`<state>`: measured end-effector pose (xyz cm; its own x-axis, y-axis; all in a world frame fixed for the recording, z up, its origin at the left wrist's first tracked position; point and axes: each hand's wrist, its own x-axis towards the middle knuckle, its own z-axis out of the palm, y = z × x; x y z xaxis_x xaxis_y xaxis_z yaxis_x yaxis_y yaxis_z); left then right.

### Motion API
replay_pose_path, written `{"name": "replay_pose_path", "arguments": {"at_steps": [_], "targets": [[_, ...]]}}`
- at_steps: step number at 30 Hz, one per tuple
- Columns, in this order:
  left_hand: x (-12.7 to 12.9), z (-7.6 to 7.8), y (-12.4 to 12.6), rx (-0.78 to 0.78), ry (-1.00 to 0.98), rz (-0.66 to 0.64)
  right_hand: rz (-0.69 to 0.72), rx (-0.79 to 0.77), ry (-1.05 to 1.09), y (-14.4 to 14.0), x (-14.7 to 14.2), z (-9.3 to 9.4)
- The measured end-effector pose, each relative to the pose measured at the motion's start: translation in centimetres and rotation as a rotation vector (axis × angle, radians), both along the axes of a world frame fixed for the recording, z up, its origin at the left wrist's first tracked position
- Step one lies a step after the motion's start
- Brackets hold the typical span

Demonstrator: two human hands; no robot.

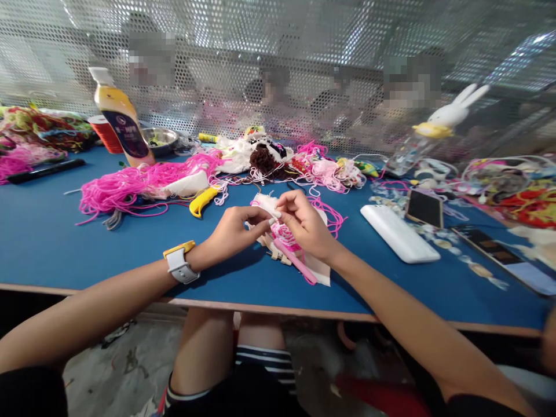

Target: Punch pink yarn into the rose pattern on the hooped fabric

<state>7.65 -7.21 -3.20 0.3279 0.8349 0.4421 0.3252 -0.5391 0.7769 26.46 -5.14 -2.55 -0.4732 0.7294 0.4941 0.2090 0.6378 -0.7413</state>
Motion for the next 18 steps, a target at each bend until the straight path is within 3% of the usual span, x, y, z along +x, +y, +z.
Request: {"name": "replay_pose_path", "arguments": {"at_steps": [10, 14, 18], "targets": [[0.3, 0.1, -0.3, 0.077, -0.031, 0.023, -0.091, -0.036, 0.091, -0.4, -0.8, -0.2], [0.7, 0.3, -0.6, 0.090, -0.003, 0.093, -0.147, -0.100, 0.127, -0.6, -1.2, -0.3], [0.9, 0.4, -0.9, 0.104, 0.013, 0.083, -0.137, -0.188, 0.163, -0.9, -1.5, 0.1]]}}
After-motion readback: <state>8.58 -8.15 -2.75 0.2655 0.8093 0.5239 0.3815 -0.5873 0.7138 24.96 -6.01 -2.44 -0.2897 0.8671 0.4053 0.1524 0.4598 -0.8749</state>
